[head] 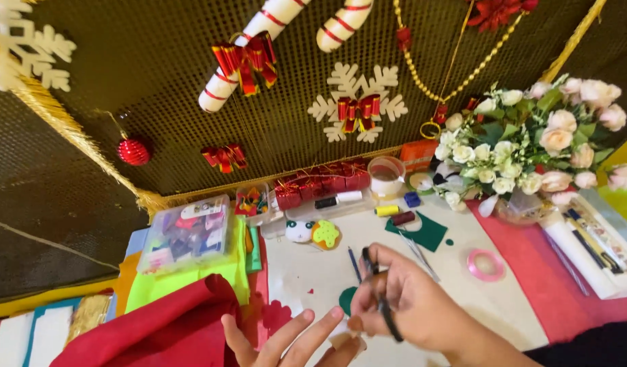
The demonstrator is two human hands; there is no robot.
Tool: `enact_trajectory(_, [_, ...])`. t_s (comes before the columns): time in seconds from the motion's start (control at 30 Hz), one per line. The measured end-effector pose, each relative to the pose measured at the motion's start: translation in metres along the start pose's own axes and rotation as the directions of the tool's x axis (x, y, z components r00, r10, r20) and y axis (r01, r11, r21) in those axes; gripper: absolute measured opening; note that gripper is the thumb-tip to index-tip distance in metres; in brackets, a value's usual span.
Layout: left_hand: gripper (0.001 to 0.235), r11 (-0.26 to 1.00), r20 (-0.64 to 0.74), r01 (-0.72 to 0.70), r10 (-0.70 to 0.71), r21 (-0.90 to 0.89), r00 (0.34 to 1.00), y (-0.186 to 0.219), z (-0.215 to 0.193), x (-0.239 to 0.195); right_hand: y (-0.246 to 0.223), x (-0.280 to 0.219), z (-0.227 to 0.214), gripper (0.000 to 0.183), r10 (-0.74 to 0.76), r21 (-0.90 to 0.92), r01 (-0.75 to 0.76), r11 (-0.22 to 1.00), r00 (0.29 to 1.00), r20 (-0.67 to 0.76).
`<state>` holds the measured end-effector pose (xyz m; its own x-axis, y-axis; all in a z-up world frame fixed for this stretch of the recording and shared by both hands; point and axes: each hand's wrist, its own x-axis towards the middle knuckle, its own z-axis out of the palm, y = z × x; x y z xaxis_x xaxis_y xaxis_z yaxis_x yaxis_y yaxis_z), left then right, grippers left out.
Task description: Cutting a flower shape from red felt using scissors and applying tape.
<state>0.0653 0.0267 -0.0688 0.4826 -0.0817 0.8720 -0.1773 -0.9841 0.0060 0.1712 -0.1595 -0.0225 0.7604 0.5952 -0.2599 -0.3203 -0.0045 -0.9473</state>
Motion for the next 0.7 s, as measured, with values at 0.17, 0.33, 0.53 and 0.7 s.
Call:
enact_trajectory(0.17, [0.038, 0.999, 0.035, 0.008, -0.007, -0.041, 0.999, -0.001, -0.006, 0.001, -0.021, 0.022, -0.016, 0.048, -0.09, 0.048, 0.109, 0.993, 0.951, -0.296])
enact_trajectory(0.33, [0.042, 0.997, 0.114, 0.059, -0.052, -0.056, 0.992, -0.002, -0.013, 0.01, 0.048, 0.095, -0.095, 0.05, -0.203, 0.159, 0.424, 0.892, 0.688, -0.697])
enact_trajectory(0.53, [0.014, 0.991, 0.138, -0.011, 0.03, -0.132, 0.99, 0.0, -0.015, 0.02, 0.078, 0.15, -0.136, 0.04, -0.166, 0.041, 0.432, 0.901, 0.43, -0.887])
enact_trajectory(0.7, [0.019, 0.992, 0.143, -0.014, 0.032, -0.126, 0.989, 0.001, -0.01, 0.022, 0.058, 0.176, -0.12, 0.051, 0.009, 0.217, 0.468, 0.857, 0.407, -0.913])
